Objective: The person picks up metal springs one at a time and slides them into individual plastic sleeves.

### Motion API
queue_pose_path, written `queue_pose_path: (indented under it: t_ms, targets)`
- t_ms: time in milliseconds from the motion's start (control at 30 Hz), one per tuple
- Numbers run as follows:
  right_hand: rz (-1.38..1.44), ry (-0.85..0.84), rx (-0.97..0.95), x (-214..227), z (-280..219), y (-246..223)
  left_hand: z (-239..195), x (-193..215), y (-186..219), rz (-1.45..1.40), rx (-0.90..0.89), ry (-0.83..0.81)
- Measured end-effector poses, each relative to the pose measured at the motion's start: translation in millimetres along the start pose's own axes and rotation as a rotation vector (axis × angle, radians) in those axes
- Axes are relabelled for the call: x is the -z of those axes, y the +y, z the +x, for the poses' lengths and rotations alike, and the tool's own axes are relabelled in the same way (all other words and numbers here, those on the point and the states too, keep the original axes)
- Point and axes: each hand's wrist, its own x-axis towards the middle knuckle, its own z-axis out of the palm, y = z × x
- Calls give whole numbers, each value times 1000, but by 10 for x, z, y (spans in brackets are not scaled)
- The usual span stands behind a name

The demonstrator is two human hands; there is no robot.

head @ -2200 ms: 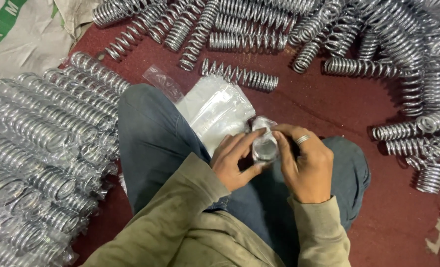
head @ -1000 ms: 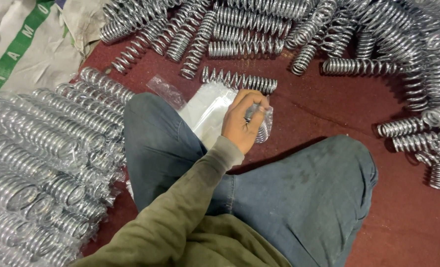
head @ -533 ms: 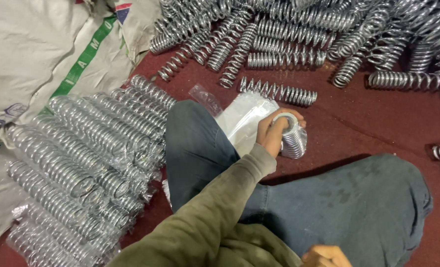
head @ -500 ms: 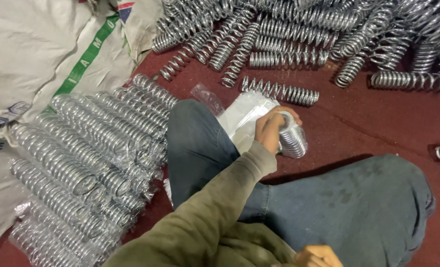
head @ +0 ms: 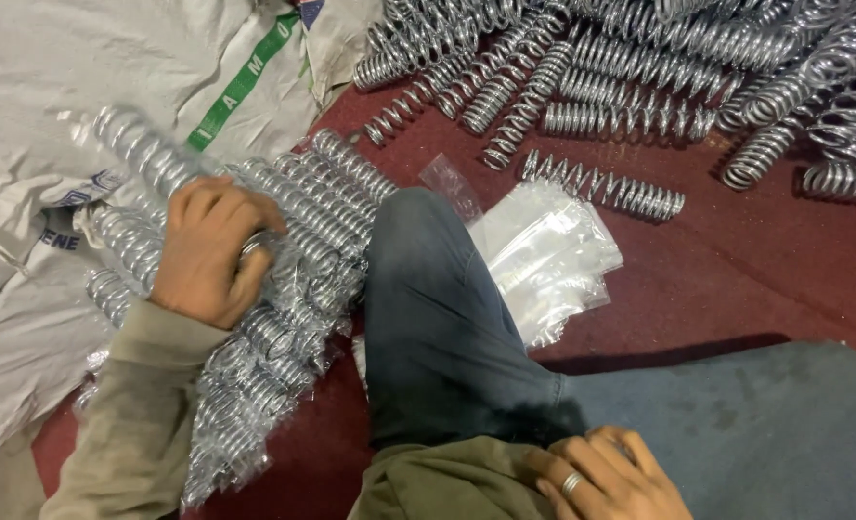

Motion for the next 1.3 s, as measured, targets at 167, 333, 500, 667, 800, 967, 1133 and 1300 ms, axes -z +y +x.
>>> queue_pose_path:
  t_ms: [167, 333, 500, 667, 800, 967, 1133, 1300]
  targets:
    - [65, -90, -44, 122, 154, 186, -482, 23, -119, 80, 431, -436]
    - [352, -240, -207, 160, 395, 387, -312, -162, 83, 178, 296, -342]
    - [386, -411, -454, -225, 728, 1432, -13, -1196, 555, -151, 159, -150]
    - [-194, -234, -623, -858, 1293, 2580, 447, -2000, 676, -145, 345, -73]
    - [-439, -346, -662, -1186, 1186, 2947, 636, -2401, 419, 5, 619, 2]
    - [-295, -304, -800, -1216, 804, 2814, 1227, -2080, 398, -40, 784, -634]
    - [708, 177, -1288, -657, 548, 2134, 1304, -2485, 180, -44, 697, -559]
    - [744, 440, -961, -328, 510, 1847, 1322, -2101, 392, -68, 647, -529]
